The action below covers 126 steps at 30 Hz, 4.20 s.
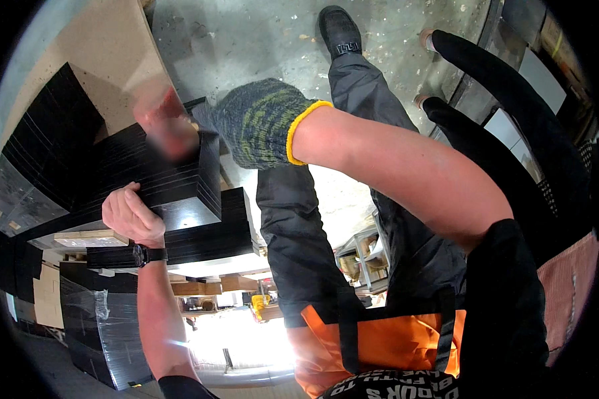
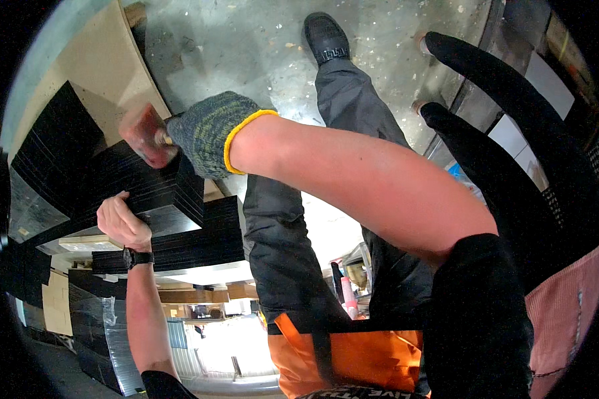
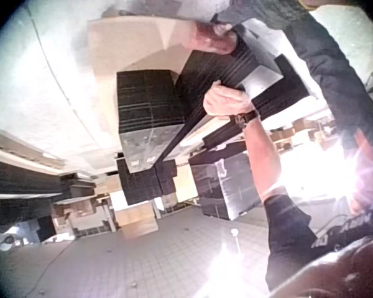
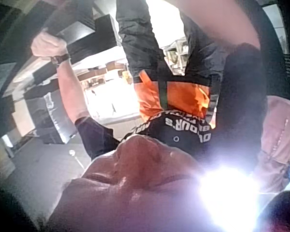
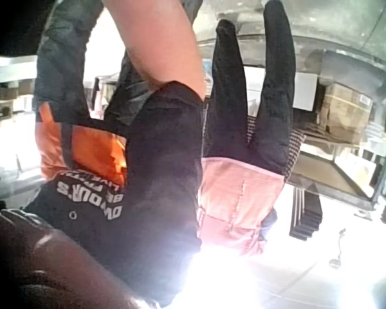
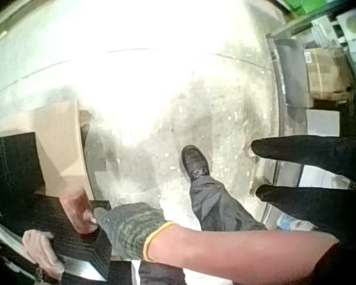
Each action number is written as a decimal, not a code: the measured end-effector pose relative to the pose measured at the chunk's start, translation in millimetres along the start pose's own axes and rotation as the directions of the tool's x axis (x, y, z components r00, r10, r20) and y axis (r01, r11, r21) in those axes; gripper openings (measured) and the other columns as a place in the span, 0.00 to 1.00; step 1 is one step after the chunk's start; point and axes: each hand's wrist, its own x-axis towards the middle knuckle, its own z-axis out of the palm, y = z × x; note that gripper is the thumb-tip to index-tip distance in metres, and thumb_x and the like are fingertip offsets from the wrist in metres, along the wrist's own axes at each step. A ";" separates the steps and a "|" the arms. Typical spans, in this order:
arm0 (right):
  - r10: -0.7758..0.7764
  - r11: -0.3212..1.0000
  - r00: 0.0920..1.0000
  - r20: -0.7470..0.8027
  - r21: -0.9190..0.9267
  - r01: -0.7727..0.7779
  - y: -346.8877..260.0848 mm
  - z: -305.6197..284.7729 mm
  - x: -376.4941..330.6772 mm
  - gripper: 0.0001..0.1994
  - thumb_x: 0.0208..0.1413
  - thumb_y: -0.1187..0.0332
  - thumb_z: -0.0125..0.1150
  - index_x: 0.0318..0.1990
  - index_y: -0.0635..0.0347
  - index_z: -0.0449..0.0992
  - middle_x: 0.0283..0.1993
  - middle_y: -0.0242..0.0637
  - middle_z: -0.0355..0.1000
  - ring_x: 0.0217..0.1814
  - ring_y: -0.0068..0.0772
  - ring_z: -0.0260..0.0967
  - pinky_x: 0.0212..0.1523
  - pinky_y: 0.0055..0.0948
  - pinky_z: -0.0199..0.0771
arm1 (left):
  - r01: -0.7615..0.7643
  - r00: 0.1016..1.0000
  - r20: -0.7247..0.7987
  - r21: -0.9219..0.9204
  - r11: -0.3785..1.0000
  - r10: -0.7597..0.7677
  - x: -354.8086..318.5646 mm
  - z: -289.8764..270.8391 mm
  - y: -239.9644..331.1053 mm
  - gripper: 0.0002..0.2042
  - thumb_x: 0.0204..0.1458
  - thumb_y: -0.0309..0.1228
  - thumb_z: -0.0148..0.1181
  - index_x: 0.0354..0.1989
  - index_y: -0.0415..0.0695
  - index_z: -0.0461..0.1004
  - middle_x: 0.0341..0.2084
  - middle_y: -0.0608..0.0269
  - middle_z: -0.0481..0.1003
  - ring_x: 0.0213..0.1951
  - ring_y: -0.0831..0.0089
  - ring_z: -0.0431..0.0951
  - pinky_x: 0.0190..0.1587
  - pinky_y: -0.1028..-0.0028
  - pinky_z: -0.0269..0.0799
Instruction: The person handles a stack of black wooden panels, uses a scraper or small tool to clean the edges, and then uses a red mallet to tap components into place on larger wooden beams.
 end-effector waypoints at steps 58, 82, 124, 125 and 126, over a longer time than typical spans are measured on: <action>0.587 0.018 0.732 0.346 0.898 -0.439 -62.3 190.3 -22.3 0.35 0.46 0.72 0.55 0.66 0.59 0.53 0.54 0.57 0.68 0.56 0.57 0.67 0.56 0.44 0.67 | -0.020 1.000 -0.012 -0.010 1.000 0.020 -1.0 0.2 0.9 0.19 0.59 0.27 0.36 0.30 0.37 0.79 0.27 0.59 0.78 0.30 0.64 0.76 0.44 0.67 0.66; 0.414 0.853 0.894 -0.171 0.417 -0.315 38.8 82.0 0.0 0.30 0.47 0.66 0.57 0.63 0.47 0.63 0.51 0.49 0.72 0.53 0.51 0.70 0.51 0.44 0.71 | 0.035 0.999 -0.030 -0.008 0.999 -0.035 1.8 1.1 5.3 0.19 0.58 0.29 0.37 0.30 0.40 0.80 0.26 0.61 0.79 0.32 0.65 0.74 0.46 0.67 0.64; 0.143 0.970 0.989 0.024 -0.201 -0.135 48.0 18.3 61.6 0.17 0.55 0.65 0.54 0.53 0.48 0.74 0.49 0.41 0.76 0.48 0.47 0.75 0.47 0.43 0.75 | -0.142 0.990 -0.001 0.027 0.989 0.143 -0.8 0.0 -2.6 0.17 0.59 0.24 0.32 0.29 0.35 0.73 0.29 0.54 0.79 0.28 0.60 0.76 0.40 0.64 0.68; 0.161 0.970 0.981 -0.108 -0.165 -0.177 50.3 24.3 61.9 0.17 0.57 0.63 0.51 0.54 0.47 0.74 0.50 0.41 0.76 0.49 0.46 0.75 0.47 0.43 0.74 | -0.144 0.989 -0.003 0.028 0.989 0.145 -0.1 1.2 -3.0 0.17 0.59 0.24 0.32 0.29 0.35 0.73 0.29 0.54 0.79 0.28 0.60 0.76 0.40 0.64 0.68; 0.179 0.969 0.955 -0.237 -0.124 -0.213 52.7 29.0 63.3 0.16 0.60 0.61 0.49 0.54 0.45 0.74 0.50 0.40 0.76 0.49 0.46 0.75 0.47 0.43 0.74 | -0.097 0.995 -0.015 -0.003 0.995 0.097 -0.6 2.9 -3.2 0.18 0.58 0.25 0.34 0.28 0.36 0.75 0.28 0.56 0.79 0.29 0.62 0.76 0.43 0.66 0.67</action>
